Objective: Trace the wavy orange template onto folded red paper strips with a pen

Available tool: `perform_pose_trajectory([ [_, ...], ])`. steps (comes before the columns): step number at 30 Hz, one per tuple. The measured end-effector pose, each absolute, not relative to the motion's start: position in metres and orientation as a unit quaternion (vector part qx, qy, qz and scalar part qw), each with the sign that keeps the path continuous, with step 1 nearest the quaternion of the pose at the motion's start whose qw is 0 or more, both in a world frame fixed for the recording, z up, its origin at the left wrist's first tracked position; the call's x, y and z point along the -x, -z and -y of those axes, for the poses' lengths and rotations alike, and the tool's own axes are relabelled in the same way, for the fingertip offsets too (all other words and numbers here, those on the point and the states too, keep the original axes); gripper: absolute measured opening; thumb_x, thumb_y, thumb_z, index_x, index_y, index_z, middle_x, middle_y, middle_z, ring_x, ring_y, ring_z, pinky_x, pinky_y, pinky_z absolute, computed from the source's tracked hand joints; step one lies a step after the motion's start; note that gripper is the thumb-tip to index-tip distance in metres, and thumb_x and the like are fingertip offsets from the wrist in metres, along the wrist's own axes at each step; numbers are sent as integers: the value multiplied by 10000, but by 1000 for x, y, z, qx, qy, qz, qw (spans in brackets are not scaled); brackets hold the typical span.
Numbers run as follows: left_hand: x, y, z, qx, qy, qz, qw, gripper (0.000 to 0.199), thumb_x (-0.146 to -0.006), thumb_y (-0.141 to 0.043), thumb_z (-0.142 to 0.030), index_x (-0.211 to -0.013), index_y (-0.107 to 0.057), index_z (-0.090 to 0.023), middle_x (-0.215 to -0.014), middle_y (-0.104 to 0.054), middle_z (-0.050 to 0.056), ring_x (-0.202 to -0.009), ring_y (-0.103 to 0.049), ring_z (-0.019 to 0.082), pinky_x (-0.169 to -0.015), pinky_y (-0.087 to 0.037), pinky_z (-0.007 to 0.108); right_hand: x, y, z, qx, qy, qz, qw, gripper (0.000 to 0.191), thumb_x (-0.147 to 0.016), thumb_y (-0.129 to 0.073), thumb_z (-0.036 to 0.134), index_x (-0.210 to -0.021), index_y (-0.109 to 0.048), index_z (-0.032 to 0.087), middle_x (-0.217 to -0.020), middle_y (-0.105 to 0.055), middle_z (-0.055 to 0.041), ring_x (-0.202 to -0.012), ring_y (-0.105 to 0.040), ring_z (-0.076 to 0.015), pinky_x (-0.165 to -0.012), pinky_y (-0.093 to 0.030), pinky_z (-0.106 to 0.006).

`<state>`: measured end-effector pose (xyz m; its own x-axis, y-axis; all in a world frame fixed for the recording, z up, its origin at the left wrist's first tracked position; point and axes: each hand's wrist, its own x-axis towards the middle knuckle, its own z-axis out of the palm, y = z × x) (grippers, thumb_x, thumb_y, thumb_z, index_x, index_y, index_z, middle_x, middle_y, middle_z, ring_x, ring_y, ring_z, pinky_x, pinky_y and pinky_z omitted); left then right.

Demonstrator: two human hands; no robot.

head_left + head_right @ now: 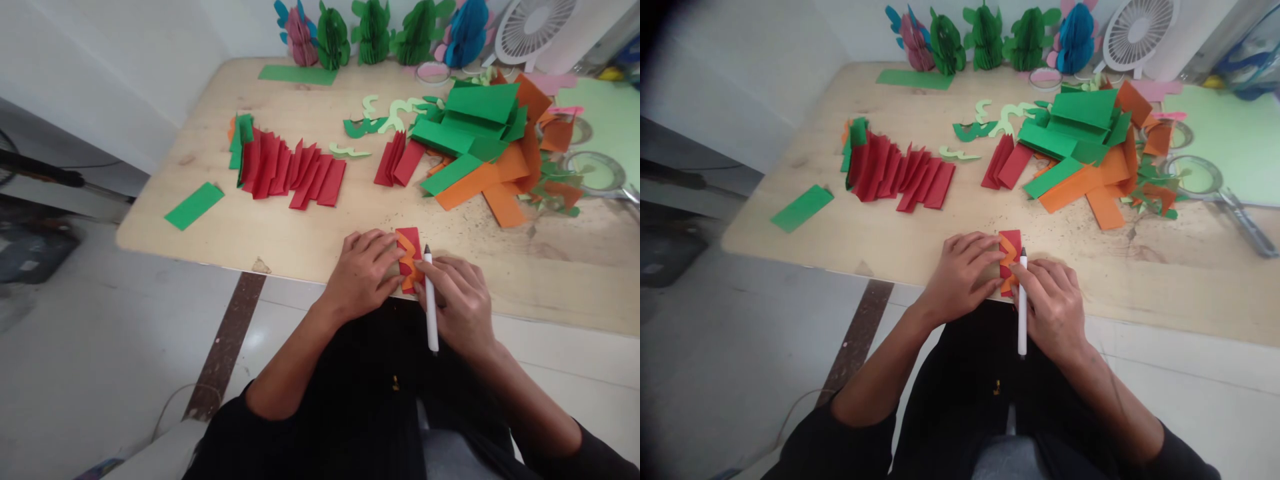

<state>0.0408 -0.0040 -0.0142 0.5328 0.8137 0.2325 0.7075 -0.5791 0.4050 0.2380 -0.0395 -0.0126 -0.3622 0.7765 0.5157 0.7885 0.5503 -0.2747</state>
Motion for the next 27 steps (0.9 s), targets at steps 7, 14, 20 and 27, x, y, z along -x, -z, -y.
perform_pose_trajectory([
  [7, -41, 14, 4, -865, -203, -439, 133, 337, -906, -551, -372, -1193, -611, -205, -1400, -553, 74, -1301, -445, 275, -1084, -295, 463, -239, 14, 39, 468, 14, 828, 309, 345, -862, -602, 154, -1203, -615, 206, -979, -733, -73, -997, -638, -250, -848, -454, -388],
  [14, -41, 14, 4, -864, -206, -439, 136, 338, -920, -532, -388, -1198, -607, -212, -1395, -558, 69, -1299, -445, 274, -1084, -291, 459, -238, 14, 39, 467, 22, 830, 305, 349, -864, -595, 142, -1206, -610, 207, -960, -729, -67, -990, -635, -244, -838, -449, -377],
  [20, -41, 12, 4, -861, -213, -437, 146, 311, -908, -558, -361, -1167, -609, -195, -1385, -565, 70, -1298, -445, 265, -1082, -289, 456, -238, 14, 39, 470, 29, 828, 303, 286, -867, -590, 127, -1144, -618, 192, -954, -724, -70, -975, -636, -235, -838, -448, -368],
  [27, -41, 12, 4, -860, -207, -440, 155, 289, -892, -589, -353, -1130, -607, -191, -1394, -559, 74, -1313, -435, 270, -1093, -288, 468, -238, 12, 39, 471, 12, 830, 298, 282, -866, -572, 113, -1133, -631, 183, -955, -724, -71, -972, -631, -239, -824, -432, -366],
])
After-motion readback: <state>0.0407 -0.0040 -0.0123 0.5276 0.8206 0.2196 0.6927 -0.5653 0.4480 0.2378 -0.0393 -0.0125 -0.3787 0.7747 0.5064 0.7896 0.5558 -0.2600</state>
